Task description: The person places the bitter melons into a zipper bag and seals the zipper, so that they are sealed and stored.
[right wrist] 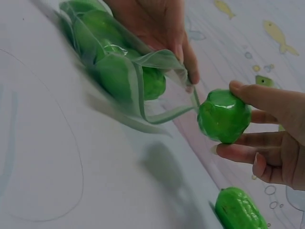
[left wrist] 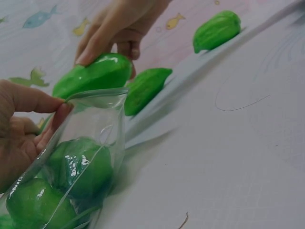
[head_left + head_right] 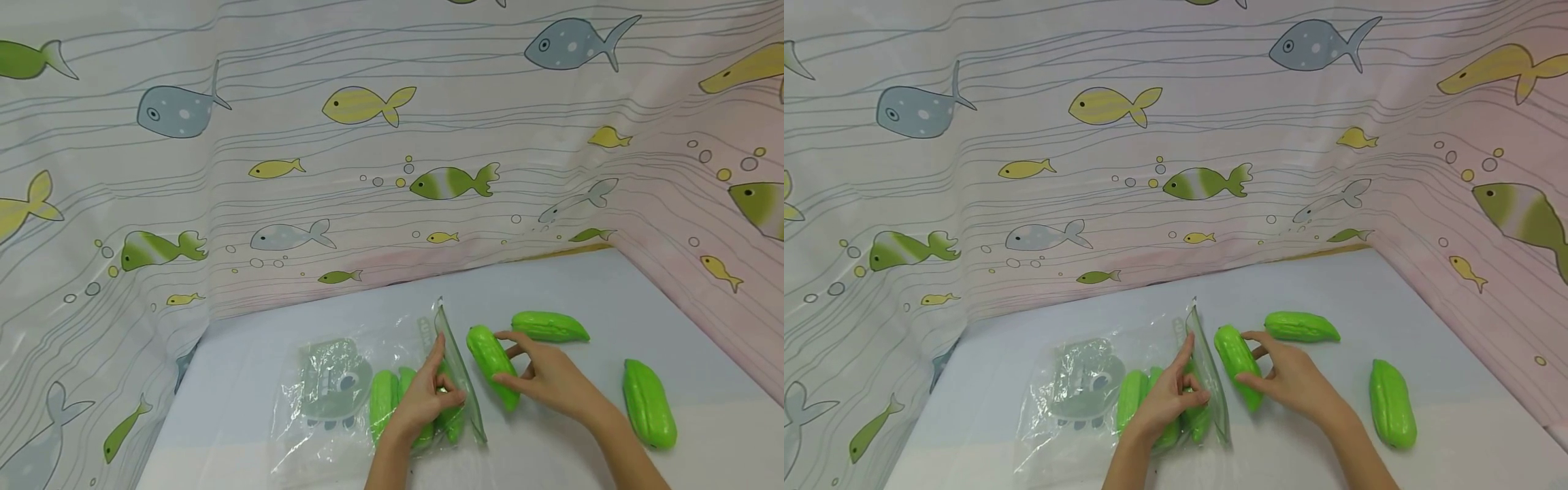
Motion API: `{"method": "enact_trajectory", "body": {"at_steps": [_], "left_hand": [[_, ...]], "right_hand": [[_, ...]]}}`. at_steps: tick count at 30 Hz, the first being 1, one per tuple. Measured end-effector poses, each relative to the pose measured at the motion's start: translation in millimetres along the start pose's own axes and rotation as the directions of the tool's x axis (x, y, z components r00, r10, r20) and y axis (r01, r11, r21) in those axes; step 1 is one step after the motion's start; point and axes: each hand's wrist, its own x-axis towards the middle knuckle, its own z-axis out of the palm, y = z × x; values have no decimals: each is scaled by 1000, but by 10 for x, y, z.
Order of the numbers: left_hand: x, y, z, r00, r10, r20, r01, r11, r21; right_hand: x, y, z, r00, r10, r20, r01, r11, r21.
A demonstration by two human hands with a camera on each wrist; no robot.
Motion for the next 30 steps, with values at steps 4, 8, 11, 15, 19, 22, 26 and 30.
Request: {"method": "enact_trajectory", "body": {"at_steps": [4,8,11,15,19,22,26,30], "left_hand": [[-6,-3,-3,1000,4,2,-4,1000,5],[0,-11,-6,1000,6,3,-6,1000,13],[4,-13,-6,1000,6,3,-6,1000,18],[7,-15,-4,1000,9,3,-9,1000,15],[9,-17,-7,1000,17,5,-17,1000,13],[12,-21,-8,1000,21,6,-21,1000,17],[11,-22,-5,1000,16,7,-17,1000,22],[5,-11,-4,1000,10,9,-10,1000,17]], "right_hand": [[12,-3,42,1000,-14,28,14,1000,-10],[16,4,73,999,-26,29,26,999,-20],[17,6,88,999,-38,32,39,999,-22],[18,6,101,998,-54,37,55,998,-28],[21,6,115,997,-58,46,60,998,-30],[21,0,126,997,-59,51,61,998,-31],[24,-7,144,997,-61,51,62,997,-34],[32,-10,170,996,-64,61,66,997,-34]]}}
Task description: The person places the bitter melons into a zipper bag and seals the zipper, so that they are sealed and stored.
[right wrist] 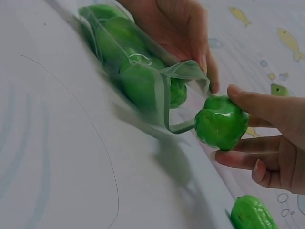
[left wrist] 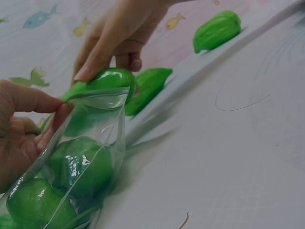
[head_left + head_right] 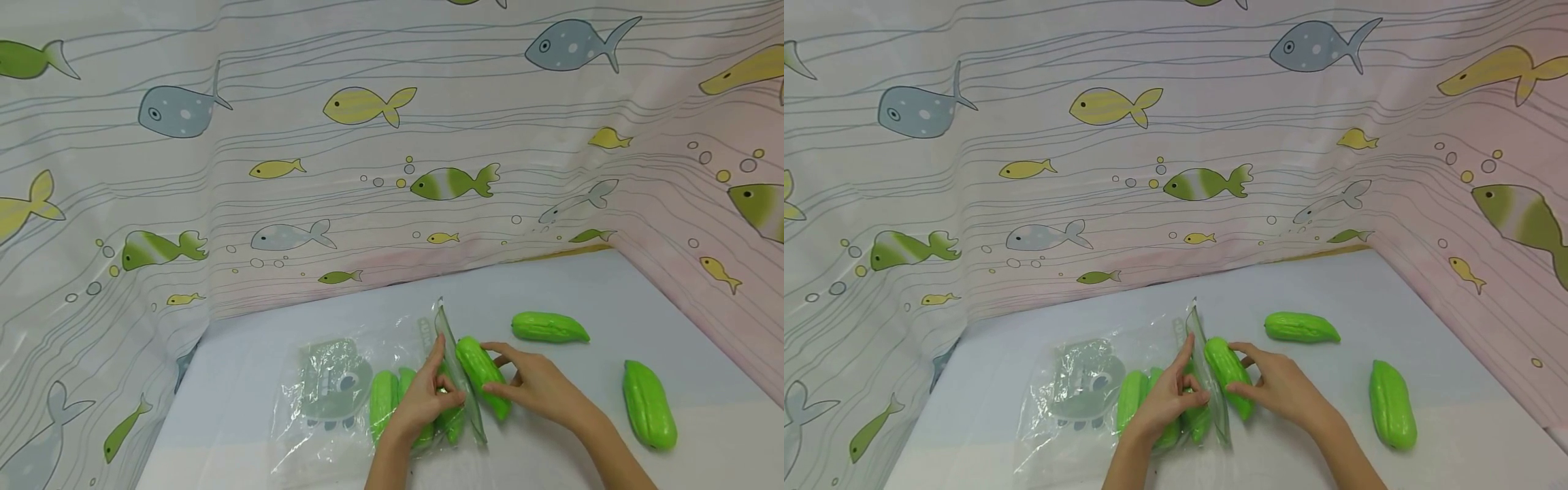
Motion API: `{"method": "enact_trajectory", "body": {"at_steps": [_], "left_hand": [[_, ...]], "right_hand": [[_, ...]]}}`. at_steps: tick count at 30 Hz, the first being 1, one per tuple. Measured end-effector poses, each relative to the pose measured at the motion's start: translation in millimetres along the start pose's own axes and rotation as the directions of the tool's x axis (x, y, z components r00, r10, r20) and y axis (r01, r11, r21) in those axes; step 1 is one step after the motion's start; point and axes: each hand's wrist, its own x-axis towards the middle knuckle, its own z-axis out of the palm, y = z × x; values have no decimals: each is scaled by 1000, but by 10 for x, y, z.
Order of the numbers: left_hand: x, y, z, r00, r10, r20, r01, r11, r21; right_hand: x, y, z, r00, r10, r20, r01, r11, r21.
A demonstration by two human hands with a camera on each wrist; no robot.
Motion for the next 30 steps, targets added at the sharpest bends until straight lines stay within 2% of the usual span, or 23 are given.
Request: {"method": "enact_trajectory", "body": {"at_steps": [10,21,30], "left_hand": [[6,-2,-3,1000,-8,-3,8,1000,-12],[-4,10,-6,1000,7,1,-7,1000,4],[2,-21,-19,1000,13,8,-13,1000,7]], "right_hand": [[0,21,34,1000,5,18,-5,1000,-1],[26,-11,102,997,21,70,-27,997,77],[12,-30,76,989,-46,137,29,991,129]]}}
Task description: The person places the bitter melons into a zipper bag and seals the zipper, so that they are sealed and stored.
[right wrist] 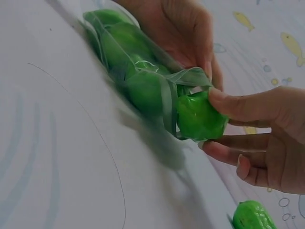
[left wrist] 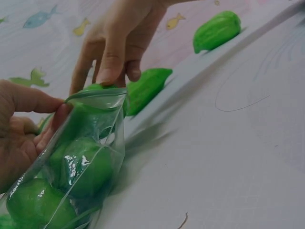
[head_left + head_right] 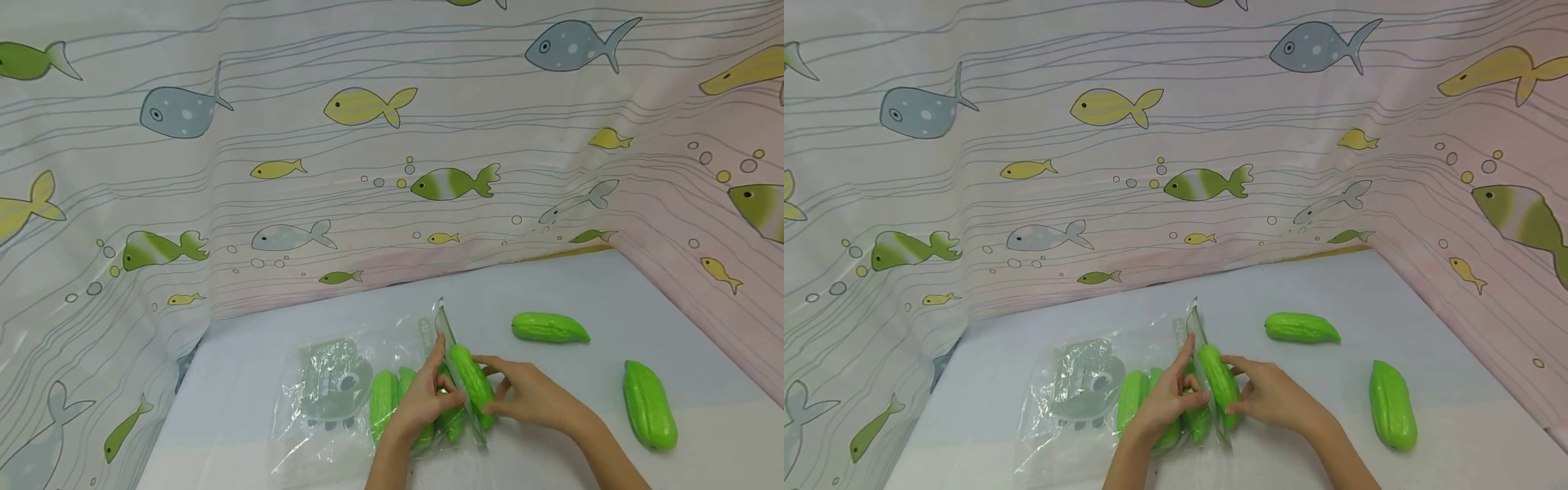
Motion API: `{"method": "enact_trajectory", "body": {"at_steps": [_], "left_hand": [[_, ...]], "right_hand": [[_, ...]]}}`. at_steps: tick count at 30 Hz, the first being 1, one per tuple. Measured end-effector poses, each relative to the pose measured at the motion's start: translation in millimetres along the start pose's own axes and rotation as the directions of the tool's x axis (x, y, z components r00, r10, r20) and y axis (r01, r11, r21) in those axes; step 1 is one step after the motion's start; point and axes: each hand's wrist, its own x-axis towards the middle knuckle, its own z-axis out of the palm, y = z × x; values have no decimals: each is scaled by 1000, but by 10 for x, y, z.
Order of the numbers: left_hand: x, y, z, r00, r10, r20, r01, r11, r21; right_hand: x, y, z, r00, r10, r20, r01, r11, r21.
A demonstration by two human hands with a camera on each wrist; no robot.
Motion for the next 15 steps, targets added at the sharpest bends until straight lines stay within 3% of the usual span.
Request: {"method": "enact_trajectory", "body": {"at_steps": [6,15], "left_hand": [[-4,-6,-5,1000,3,-5,-3,1000,-3],[-1,1,2,1000,5,8,-5,1000,-2]], "right_hand": [[-25,-6,-15,999,-35,26,35,999,26],[-5,11,18,999,-42,2,43,998,-41]]}}
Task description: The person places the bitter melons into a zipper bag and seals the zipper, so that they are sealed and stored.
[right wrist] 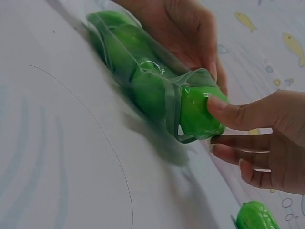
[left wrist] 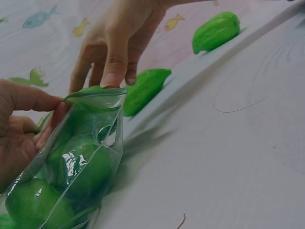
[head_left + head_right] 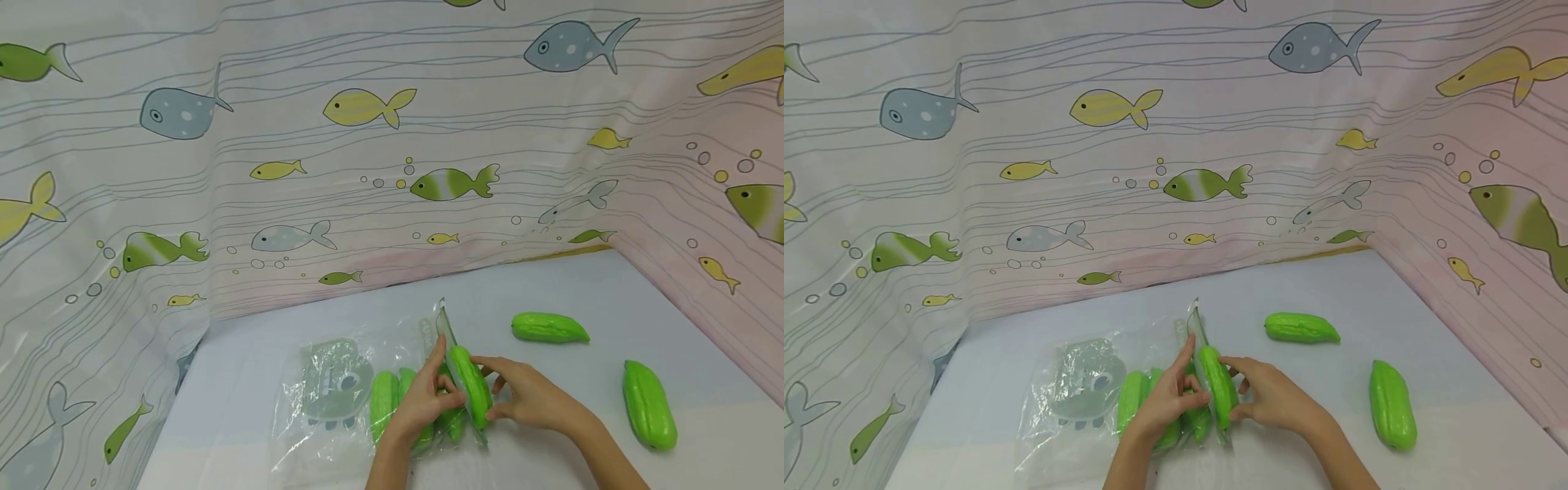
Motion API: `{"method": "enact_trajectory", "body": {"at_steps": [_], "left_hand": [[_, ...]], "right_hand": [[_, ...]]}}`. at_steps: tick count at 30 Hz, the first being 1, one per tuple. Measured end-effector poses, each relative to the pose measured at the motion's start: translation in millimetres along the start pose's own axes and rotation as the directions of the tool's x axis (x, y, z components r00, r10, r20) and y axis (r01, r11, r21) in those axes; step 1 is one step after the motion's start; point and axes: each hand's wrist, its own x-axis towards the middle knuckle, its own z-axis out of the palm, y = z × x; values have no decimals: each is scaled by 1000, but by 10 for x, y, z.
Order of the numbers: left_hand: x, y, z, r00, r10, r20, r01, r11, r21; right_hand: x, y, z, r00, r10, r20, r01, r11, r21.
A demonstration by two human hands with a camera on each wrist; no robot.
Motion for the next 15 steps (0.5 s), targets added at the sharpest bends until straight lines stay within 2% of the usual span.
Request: {"method": "enact_trajectory", "body": {"at_steps": [10,15], "left_hand": [[2,10,-5,1000,-19,4,19,998,-58],[5,14,-3,1000,-6,10,7,998,-70]], "right_hand": [[6,-1,40,999,-37,-37,35,998,-45],[13,2,51,999,-37,-33,34,995,-89]]}}
